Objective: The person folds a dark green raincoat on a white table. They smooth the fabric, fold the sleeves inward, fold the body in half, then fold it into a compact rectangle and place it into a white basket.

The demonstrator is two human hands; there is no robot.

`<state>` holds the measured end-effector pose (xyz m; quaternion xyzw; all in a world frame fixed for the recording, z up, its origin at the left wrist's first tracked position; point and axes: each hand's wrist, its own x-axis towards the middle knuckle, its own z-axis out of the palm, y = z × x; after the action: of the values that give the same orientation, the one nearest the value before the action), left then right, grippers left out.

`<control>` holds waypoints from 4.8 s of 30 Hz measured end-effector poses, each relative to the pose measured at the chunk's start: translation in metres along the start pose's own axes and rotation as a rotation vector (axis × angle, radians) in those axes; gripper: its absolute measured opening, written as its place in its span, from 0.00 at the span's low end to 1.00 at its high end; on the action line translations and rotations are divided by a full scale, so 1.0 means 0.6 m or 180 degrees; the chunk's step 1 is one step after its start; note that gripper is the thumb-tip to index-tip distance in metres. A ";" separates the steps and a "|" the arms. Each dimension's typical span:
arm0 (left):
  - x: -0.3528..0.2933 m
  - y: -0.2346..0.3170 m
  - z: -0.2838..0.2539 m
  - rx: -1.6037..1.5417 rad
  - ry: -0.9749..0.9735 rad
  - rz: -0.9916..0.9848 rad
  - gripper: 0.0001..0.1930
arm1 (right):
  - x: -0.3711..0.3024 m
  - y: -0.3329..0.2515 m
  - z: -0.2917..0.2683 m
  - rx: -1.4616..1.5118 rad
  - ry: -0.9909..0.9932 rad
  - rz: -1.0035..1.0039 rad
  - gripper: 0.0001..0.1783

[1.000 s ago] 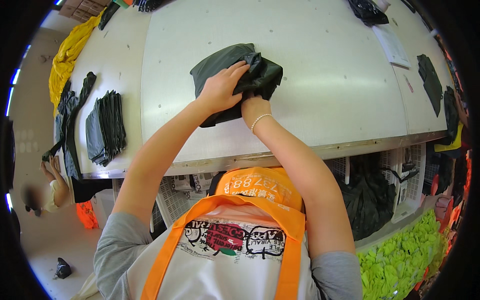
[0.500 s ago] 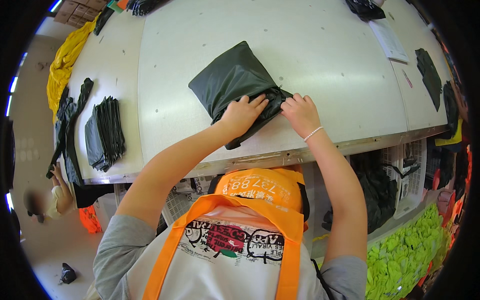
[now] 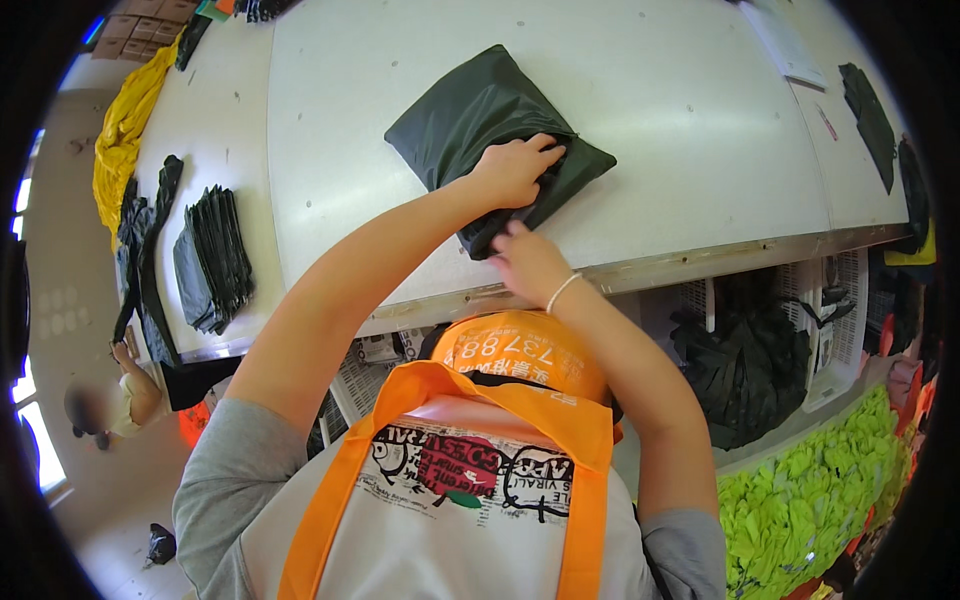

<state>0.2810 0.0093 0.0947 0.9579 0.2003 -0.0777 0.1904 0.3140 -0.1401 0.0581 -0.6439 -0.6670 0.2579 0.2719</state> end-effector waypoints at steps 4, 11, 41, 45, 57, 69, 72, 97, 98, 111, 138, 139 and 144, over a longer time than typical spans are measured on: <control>-0.008 0.000 0.039 -0.0192 0.0764 -0.0033 0.29 | -0.007 -0.042 -0.022 -0.0036 -0.0023 -0.0060 0.05; 0.009 0.028 0.062 0.0639 0.1148 0.0065 0.31 | -0.018 -0.021 -0.067 0.0038 -0.0011 -0.0204 0.04; -0.070 0.082 0.026 -0.1344 0.0341 0.1463 0.15 | -0.118 0.032 -0.165 0.0174 0.0595 0.0062 0.08; -0.056 0.057 0.038 -0.0188 0.0953 0.0952 0.28 | -0.081 0.036 -0.121 0.0241 0.1446 0.1228 0.18; -0.016 0.062 0.086 -0.0043 0.1277 0.0644 0.23 | 0.005 0.132 -0.132 -0.1148 0.1575 0.1181 0.12; -0.063 -0.046 0.029 0.0451 0.1560 -0.0223 0.29 | 0.033 0.082 -0.096 -0.1529 0.0766 0.1039 0.13; -0.056 -0.055 0.072 0.0591 0.1262 -0.0441 0.34 | 0.070 0.062 -0.098 -0.1615 0.0757 0.0843 0.13; 0.077 -0.115 0.083 -0.1299 0.1112 -0.1814 0.16 | 0.263 0.170 -0.089 -0.0957 -0.0250 0.0949 0.16; 0.084 -0.122 0.082 -0.1358 0.1036 -0.1918 0.16 | 0.265 0.167 -0.090 -0.0983 -0.0283 0.0936 0.14; 0.120 -0.135 0.064 -0.2130 0.0596 -0.2718 0.13 | 0.206 0.166 -0.093 -0.0885 0.0507 0.0158 0.05; 0.088 -0.086 0.044 -0.0679 0.0517 -0.1849 0.38 | -0.012 0.085 -0.121 -0.0504 0.1007 0.0249 0.08; 0.090 -0.084 0.045 -0.0643 0.0560 -0.1845 0.38 | -0.007 0.085 -0.130 -0.0593 0.0825 0.0275 0.07; 0.088 -0.082 0.044 -0.0686 0.0509 -0.1938 0.38 | -0.017 0.046 -0.168 -0.1889 -0.0879 -0.0421 0.05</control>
<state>0.3069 0.0595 0.0424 0.8315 0.4987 -0.0340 0.2424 0.4041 -0.1500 0.1108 -0.6093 -0.7839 0.1191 -0.0043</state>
